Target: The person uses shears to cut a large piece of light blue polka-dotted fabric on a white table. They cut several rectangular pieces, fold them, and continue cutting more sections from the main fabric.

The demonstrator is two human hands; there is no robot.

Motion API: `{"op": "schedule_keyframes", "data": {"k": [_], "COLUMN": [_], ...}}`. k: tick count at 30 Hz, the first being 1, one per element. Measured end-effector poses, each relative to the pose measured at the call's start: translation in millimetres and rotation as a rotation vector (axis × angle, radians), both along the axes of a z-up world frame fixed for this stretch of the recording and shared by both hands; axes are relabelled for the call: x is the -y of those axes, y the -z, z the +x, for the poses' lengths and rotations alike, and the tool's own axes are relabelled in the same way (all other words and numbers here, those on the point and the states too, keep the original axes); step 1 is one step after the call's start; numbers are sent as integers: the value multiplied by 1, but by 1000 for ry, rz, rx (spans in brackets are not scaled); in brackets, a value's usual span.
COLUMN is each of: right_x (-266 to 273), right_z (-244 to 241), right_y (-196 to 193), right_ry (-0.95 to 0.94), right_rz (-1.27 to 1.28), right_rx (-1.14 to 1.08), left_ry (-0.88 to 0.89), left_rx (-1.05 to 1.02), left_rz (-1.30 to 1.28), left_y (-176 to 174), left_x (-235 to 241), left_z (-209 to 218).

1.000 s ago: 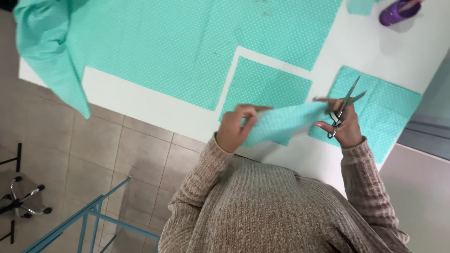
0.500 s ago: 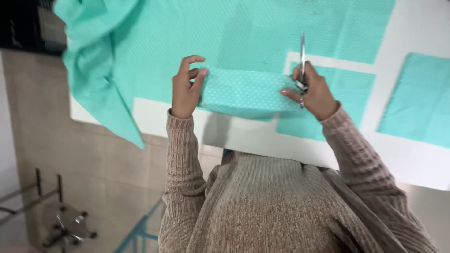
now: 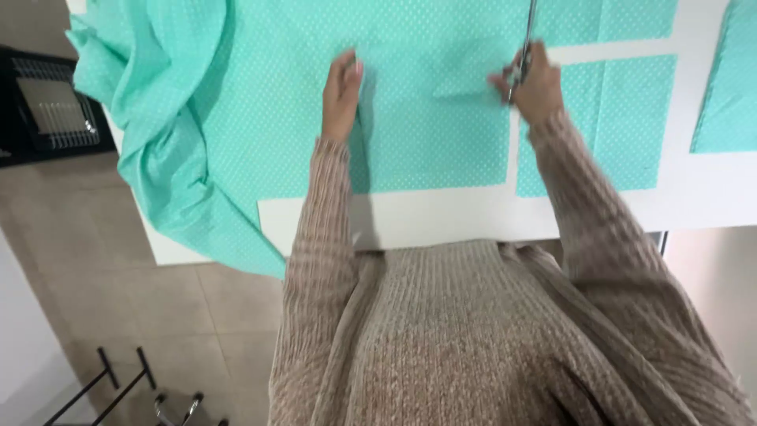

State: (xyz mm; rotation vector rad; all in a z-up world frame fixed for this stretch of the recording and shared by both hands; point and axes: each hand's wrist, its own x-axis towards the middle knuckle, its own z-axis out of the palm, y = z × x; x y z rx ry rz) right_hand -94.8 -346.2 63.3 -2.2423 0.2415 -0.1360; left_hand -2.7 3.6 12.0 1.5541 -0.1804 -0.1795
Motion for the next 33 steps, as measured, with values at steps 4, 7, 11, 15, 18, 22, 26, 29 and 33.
{"op": "schedule_keyframes", "data": {"k": [4, 7, 11, 15, 18, 22, 26, 29, 33], "right_x": [-8, -4, -16, -10, -9, -7, -4, -5, -4], "right_z": [-55, -84, -112, -127, -139, -151, -156, -158, -160], "right_y": [-17, 1, 2, 5, 5, 18, 24, 8, 11], "right_ry": [-28, -40, -12, -11, -4, 11, 1, 1, 7], "right_rz": [122, 83, -29, -95, -103, -111, -172, -150, -124], "right_rx": [-242, -269, -334, -353, -351, -381, -353, -376, -400], "left_ry": [16, 74, 118, 151, 187, 189, 151, 175, 168], "left_rx": [-281, -184, -109, -114, -126, -177, -227, -258, -277], "left_rz": [195, 415, 597, 670, 709, 789, 870, 893, 894], "left_y": [-40, -51, -37, -50, -57, -63, -70, -59, -61], "left_x": [-17, -17, -23, -19, -15, -9, -4, -10, -9], "left_z": [-57, -86, -105, -109, -114, -118, -126, -131, -135]}}
